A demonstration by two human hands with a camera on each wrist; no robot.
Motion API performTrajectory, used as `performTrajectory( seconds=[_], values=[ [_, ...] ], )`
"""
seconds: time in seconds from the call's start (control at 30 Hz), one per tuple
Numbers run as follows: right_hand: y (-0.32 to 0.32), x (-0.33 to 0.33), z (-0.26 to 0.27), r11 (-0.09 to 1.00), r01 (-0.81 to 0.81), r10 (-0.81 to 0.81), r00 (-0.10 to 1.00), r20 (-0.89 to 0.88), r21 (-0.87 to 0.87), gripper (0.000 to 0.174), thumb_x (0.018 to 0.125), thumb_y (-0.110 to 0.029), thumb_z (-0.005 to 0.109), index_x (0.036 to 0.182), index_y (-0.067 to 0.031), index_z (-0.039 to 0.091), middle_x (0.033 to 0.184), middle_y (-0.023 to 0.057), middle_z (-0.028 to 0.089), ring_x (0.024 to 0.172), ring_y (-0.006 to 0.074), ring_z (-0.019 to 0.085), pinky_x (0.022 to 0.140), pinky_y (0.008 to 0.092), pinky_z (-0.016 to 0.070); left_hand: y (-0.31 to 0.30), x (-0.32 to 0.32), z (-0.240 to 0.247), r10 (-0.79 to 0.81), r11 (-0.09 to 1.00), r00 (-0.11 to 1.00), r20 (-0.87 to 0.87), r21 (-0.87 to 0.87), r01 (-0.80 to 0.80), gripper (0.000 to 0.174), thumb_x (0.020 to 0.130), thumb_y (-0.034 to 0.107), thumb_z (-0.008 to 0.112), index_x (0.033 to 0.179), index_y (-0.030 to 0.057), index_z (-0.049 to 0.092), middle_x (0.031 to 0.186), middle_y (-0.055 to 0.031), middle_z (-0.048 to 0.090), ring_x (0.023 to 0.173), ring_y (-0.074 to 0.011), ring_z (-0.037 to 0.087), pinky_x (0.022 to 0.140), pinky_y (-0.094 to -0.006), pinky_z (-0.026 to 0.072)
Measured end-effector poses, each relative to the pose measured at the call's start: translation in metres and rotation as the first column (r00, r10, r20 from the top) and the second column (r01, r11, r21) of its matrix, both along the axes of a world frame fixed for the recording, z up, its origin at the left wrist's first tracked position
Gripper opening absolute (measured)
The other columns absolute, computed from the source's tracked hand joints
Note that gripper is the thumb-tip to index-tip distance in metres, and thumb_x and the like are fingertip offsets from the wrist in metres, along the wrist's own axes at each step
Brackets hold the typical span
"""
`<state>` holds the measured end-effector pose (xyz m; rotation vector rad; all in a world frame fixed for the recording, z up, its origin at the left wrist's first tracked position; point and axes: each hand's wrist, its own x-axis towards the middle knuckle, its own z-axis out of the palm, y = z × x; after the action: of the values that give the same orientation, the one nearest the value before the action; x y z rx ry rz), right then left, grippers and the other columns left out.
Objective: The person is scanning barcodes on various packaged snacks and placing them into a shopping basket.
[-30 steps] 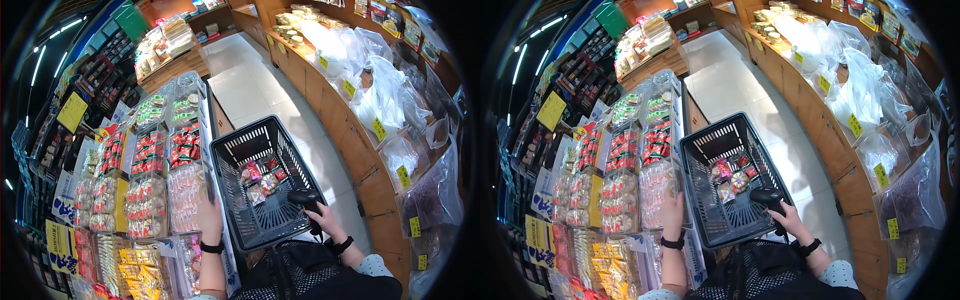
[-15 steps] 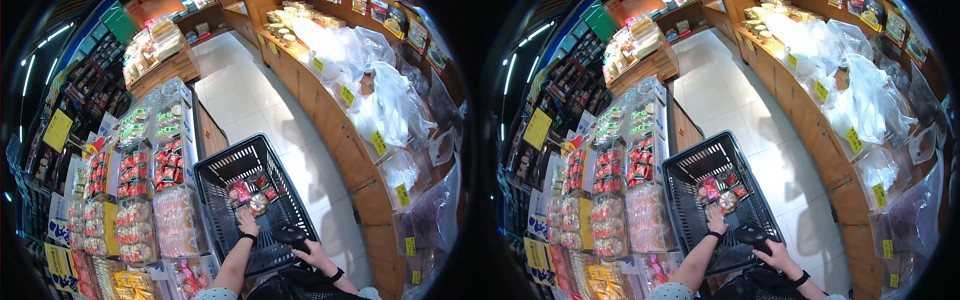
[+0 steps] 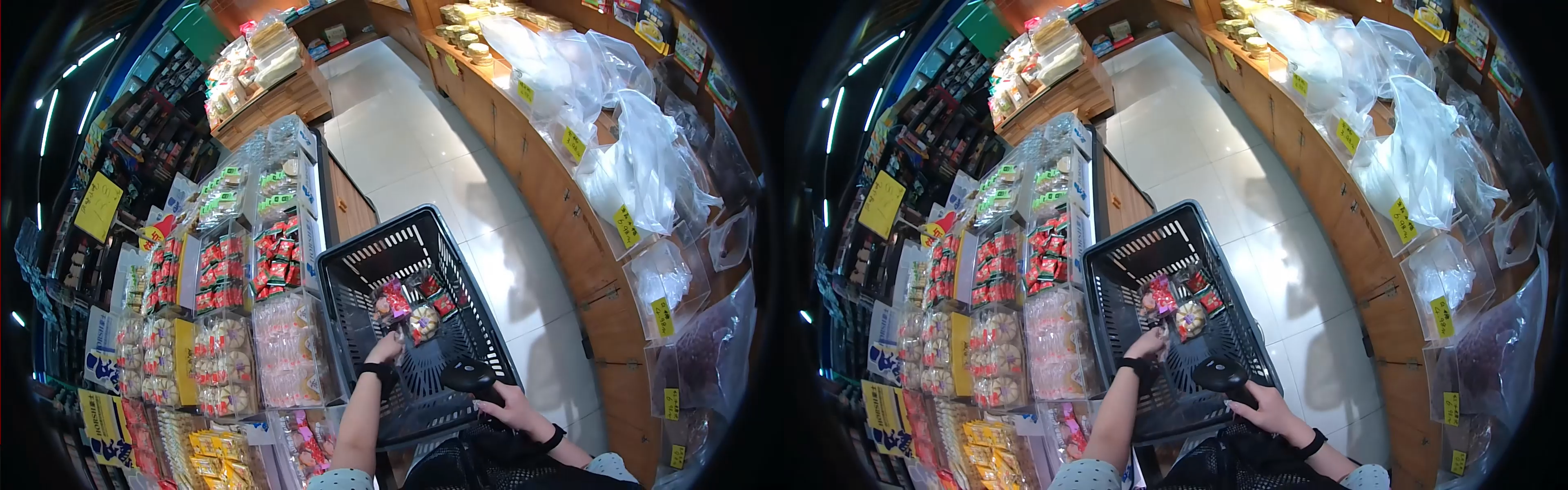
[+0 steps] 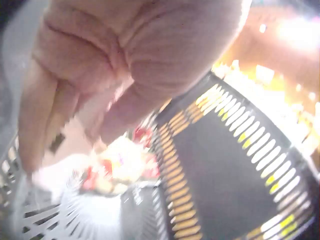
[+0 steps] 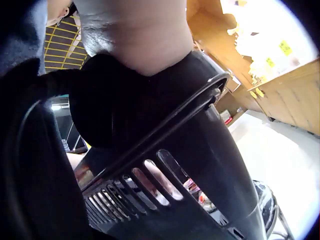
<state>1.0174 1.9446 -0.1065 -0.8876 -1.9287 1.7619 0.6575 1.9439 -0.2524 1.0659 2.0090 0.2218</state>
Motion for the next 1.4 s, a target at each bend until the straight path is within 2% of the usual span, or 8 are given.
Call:
performTrajectory(
  seconds=[0.07, 0.27, 0.63, 0.8, 0.93, 1.0, 1.17, 1.4],
  values=[
    [-0.002, 0.001, 0.001, 0.999, -0.032, 0.032, 0.999, 0.017, 0.003, 0.042, 0.079, -0.028, 0.065, 0.109, -0.0008, 0.054, 0.078, 0.0158, 0.063, 0.07, 0.0276, 0.063, 0.063, 0.0325, 0.0479, -0.009, 0.018, 0.085, 0.285, 0.958, 0.78, 0.556, -0.16, -0.236, 0.041, 0.082, 0.017, 0.054, 0.12, 0.0083, 0.043, 0.099, -0.0077, 0.062, 0.078, -0.0182, 0.063, 0.061, -0.0316, 0.0503],
    [-0.001, 0.002, 0.018, 0.976, -0.19, 0.198, 0.978, -0.073, 0.105, 0.043, 0.081, -0.027, 0.063, 0.114, -0.0023, 0.051, 0.078, 0.0142, 0.062, 0.069, 0.0251, 0.063, 0.063, 0.0327, 0.0479, -0.09, 0.098, 0.231, 0.245, 0.723, 0.55, 0.798, 0.228, -0.653, 0.067, 0.082, 0.002, 0.052, 0.141, 0.0125, 0.023, 0.108, -0.0074, 0.059, 0.08, -0.0099, 0.06, 0.065, -0.0224, 0.0488],
    [-0.001, 0.007, 0.027, 0.946, -0.296, 0.304, 0.951, -0.046, 0.136, 0.045, 0.08, -0.024, 0.064, 0.118, -0.0041, 0.05, 0.083, 0.0147, 0.063, 0.073, 0.0252, 0.063, 0.068, 0.0317, 0.0478, -0.135, 0.099, 0.229, 0.127, 0.827, 0.72, 0.683, 0.328, -0.457, 0.034, 0.085, 0.005, 0.053, 0.119, 0.0028, 0.054, 0.107, -0.0053, 0.06, 0.089, -0.0089, 0.057, 0.079, -0.0223, 0.0456],
    [-0.003, 0.007, 0.029, 0.939, -0.325, 0.33, 0.943, -0.035, 0.113, 0.044, 0.08, -0.024, 0.065, 0.117, -0.0039, 0.051, 0.085, 0.014, 0.063, 0.074, 0.0231, 0.063, 0.068, 0.031, 0.0476, -0.15, 0.102, 0.244, -0.036, 0.846, 0.768, 0.639, 0.428, -0.316, 0.074, 0.07, -0.009, 0.067, 0.135, 0.0052, 0.033, 0.12, -0.0064, 0.052, 0.104, -0.0119, 0.052, 0.087, -0.0251, 0.044],
    [-0.005, 0.008, 0.031, 0.954, -0.272, 0.282, 0.957, -0.063, 0.126, 0.043, 0.079, -0.023, 0.065, 0.114, -0.0023, 0.052, 0.084, 0.0125, 0.063, 0.072, 0.0199, 0.062, 0.068, 0.03, 0.0472, -0.165, 0.082, 0.224, 0.207, 0.626, 0.845, 0.493, 0.598, -0.502, 0.04, 0.077, -0.004, 0.059, 0.116, -0.0033, 0.051, 0.109, -0.0142, 0.059, 0.101, -0.0221, 0.058, 0.082, -0.0317, 0.0502],
    [-0.005, 0.01, 0.026, 0.958, -0.248, 0.262, 0.961, -0.088, 0.146, 0.042, 0.079, -0.022, 0.065, 0.113, -0.0017, 0.052, 0.083, 0.0119, 0.063, 0.071, 0.0188, 0.061, 0.067, 0.0297, 0.047, -0.173, 0.073, 0.221, 0.298, 0.451, 0.66, 0.689, 0.508, -0.734, 0.032, 0.081, 0.001, 0.057, 0.112, -0.0045, 0.055, 0.1, -0.0156, 0.062, 0.091, -0.0226, 0.063, 0.075, -0.0317, 0.0533],
    [-0.007, 0.01, 0.024, 0.973, -0.206, 0.211, 0.976, -0.047, 0.102, 0.037, 0.079, -0.022, 0.066, 0.107, -0.0005, 0.055, 0.076, 0.0111, 0.061, 0.066, 0.0172, 0.059, 0.062, 0.0298, 0.0458, -0.21, -0.004, 0.193, 0.612, 0.333, 0.617, 0.495, 0.546, -0.769, 0.024, 0.083, 0.016, 0.062, 0.094, -0.0054, 0.063, 0.066, -0.0115, 0.063, 0.051, -0.0183, 0.062, 0.042, -0.0244, 0.0471],
    [-0.011, 0.005, 0.017, 0.991, -0.129, 0.132, 0.984, -0.124, 0.028, 0.031, 0.079, -0.016, 0.065, 0.103, 0.0, 0.055, 0.075, 0.0095, 0.062, 0.065, 0.0143, 0.061, 0.061, 0.0278, 0.0468, -0.184, -0.061, 0.186, 0.555, 0.829, 0.512, -0.655, 0.489, -0.272, 0.053, 0.076, 0.056, 0.057, 0.075, 0.004, 0.069, 0.062, -0.0195, 0.061, 0.06, -0.0349, 0.061, 0.059, -0.0438, 0.0474]
  ],
)
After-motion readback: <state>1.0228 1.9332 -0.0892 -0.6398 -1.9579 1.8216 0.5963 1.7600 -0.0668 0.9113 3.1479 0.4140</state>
